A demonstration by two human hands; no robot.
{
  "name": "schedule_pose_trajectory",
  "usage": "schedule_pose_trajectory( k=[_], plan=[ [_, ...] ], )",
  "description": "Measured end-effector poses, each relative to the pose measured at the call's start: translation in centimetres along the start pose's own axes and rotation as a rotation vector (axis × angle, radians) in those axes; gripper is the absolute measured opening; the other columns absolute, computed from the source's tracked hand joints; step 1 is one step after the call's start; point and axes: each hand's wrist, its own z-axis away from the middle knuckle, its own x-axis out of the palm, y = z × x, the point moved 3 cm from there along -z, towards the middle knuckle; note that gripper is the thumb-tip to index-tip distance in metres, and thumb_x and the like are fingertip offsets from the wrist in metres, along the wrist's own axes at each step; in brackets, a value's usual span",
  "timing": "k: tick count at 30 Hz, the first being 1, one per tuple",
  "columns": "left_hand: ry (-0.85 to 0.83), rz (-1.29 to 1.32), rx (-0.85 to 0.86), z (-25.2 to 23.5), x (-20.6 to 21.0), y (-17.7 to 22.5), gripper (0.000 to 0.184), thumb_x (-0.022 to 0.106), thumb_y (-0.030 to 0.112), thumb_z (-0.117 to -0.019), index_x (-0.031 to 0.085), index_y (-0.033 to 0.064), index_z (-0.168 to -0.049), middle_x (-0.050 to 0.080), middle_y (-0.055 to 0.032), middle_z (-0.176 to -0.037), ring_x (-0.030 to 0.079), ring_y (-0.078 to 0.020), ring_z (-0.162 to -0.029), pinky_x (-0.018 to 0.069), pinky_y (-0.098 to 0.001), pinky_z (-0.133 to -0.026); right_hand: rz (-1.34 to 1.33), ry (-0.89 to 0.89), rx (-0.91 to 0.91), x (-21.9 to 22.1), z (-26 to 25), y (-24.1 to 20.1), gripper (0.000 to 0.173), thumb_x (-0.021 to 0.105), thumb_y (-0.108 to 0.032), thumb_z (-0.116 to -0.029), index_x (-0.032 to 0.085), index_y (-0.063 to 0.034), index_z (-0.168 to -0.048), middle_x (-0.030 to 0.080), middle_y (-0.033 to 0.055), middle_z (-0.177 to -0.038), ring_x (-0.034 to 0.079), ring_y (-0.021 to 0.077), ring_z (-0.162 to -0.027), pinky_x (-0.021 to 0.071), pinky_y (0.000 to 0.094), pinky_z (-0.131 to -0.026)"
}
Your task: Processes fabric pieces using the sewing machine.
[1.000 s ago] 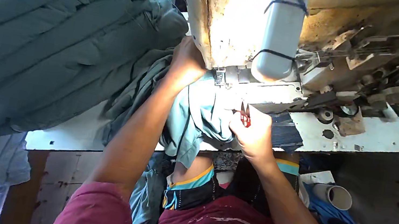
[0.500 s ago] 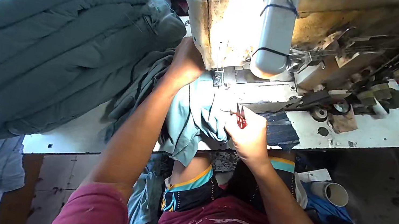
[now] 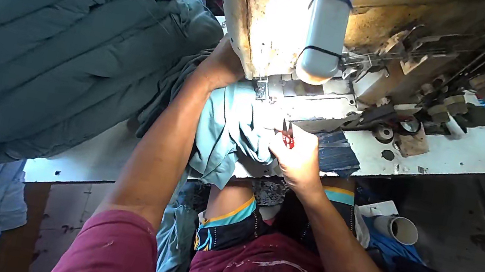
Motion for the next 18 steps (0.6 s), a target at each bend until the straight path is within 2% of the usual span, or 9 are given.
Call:
schedule_pose_trajectory(
  k=[2,7,8,10,11,12,13,15,18],
  plan=[
    [0.000,-0.040,-0.003,0.0,0.0,0.1,0.042,0.078,0.017,-0.0854,0.064,0.0000,-0.121,0.069,-0.0051,-0.114,0.062,-0.0003,-0.112,0.0471,-0.0199,-0.102,0.001,-0.001,-0.009,0.1,0.0,0.0,0.010,0.067,0.000,-0.0854,0.071,-0.0049,-0.093,0.052,-0.0014,-0.061,0.046,0.0059,-0.048,0.0409,0.0227,-0.045],
    [0.133,-0.274,-0.090,1.6,-0.1,-0.1,0.040,0.075,0.026,-0.0901,0.068,0.0079,-0.124,0.067,-0.0106,-0.129,0.058,-0.0197,-0.128,0.0443,-0.0411,-0.113,-0.029,-0.043,-0.018,0.1,0.1,0.1,0.020,0.066,0.001,-0.0877,0.073,-0.0047,-0.105,0.059,0.0022,-0.069,0.050,0.0086,-0.053,0.0438,0.0247,-0.047],
    [0.227,-0.331,-0.098,2.7,-0.2,0.6,0.035,0.075,0.028,-0.0905,0.071,0.0111,-0.121,0.067,-0.0091,-0.128,0.059,-0.0208,-0.126,0.0457,-0.0416,-0.111,-0.040,-0.057,-0.024,0.1,0.0,0.0,0.022,0.065,0.001,-0.0881,0.073,-0.0047,-0.108,0.062,0.0029,-0.073,0.051,0.0088,-0.055,0.0456,0.0248,-0.049],
    [0.352,-0.325,-0.049,6.5,0.2,3.0,0.020,0.074,0.022,-0.0920,0.072,0.0095,-0.108,0.070,-0.0066,-0.105,0.064,-0.0157,-0.091,0.0536,-0.0341,-0.080,-0.037,-0.077,-0.044,-0.1,-0.2,-0.4,0.021,0.066,0.000,-0.0895,0.073,-0.0051,-0.109,0.064,0.0029,-0.077,0.054,0.0083,-0.058,0.0477,0.0241,-0.051],
    [0.289,-0.265,-0.012,9.0,0.8,4.4,0.017,0.073,0.021,-0.0938,0.071,0.0068,-0.103,0.069,-0.0057,-0.094,0.063,-0.0132,-0.078,0.0544,-0.0318,-0.070,-0.034,-0.087,-0.052,-0.1,-0.3,-0.7,0.019,0.066,0.000,-0.0904,0.072,-0.0048,-0.108,0.065,0.0030,-0.078,0.056,0.0085,-0.059,0.0485,0.0243,-0.051],
    [0.165,-0.251,-0.005,11.4,1.6,5.5,0.018,0.071,0.025,-0.0950,0.073,0.0080,-0.100,0.070,-0.0038,-0.091,0.066,-0.0125,-0.078,0.0577,-0.0328,-0.070,-0.031,-0.100,-0.062,-0.2,-0.5,-1.0,0.018,0.066,0.000,-0.0905,0.071,-0.0040,-0.107,0.065,0.0035,-0.079,0.057,0.0089,-0.060,0.0488,0.0245,-0.052],
    [0.039,-0.302,-0.017,13.3,2.1,6.0,0.026,0.070,0.036,-0.0963,0.076,0.0116,-0.100,0.071,-0.0015,-0.095,0.068,-0.0132,-0.086,0.0581,-0.0357,-0.076,-0.022,-0.117,-0.075,-0.3,-0.7,-1.2,0.017,0.067,0.000,-0.0905,0.070,-0.0030,-0.107,0.066,0.0041,-0.080,0.059,0.0093,-0.063,0.0508,0.0248,-0.053],
    [-0.098,-0.481,-0.072,15.9,1.5,6.9,0.042,0.060,0.054,-0.0984,0.075,0.0159,-0.104,0.063,-0.0028,-0.103,0.064,-0.0189,-0.094,0.0556,-0.0409,-0.075,0.032,-0.128,-0.083,-0.4,-1.0,-1.6,0.012,0.069,-0.003,-0.0904,0.070,-0.0025,-0.102,0.064,0.0046,-0.076,0.058,0.0100,-0.060,0.0497,0.0258,-0.051],
    [-0.125,-0.660,-0.148,18.5,-1.9,8.3,0.047,0.057,0.060,-0.0982,0.069,0.0152,-0.088,0.060,-0.0085,-0.115,0.060,-0.0295,-0.103,0.0540,-0.0508,-0.080,0.168,-0.183,-0.077,-0.6,-1.3,-1.3,0.009,0.066,-0.014,-0.0984,0.069,-0.0054,-0.101,0.065,0.0049,-0.075,0.059,0.0126,-0.059,0.0525,0.0299,-0.053]
  ],
)
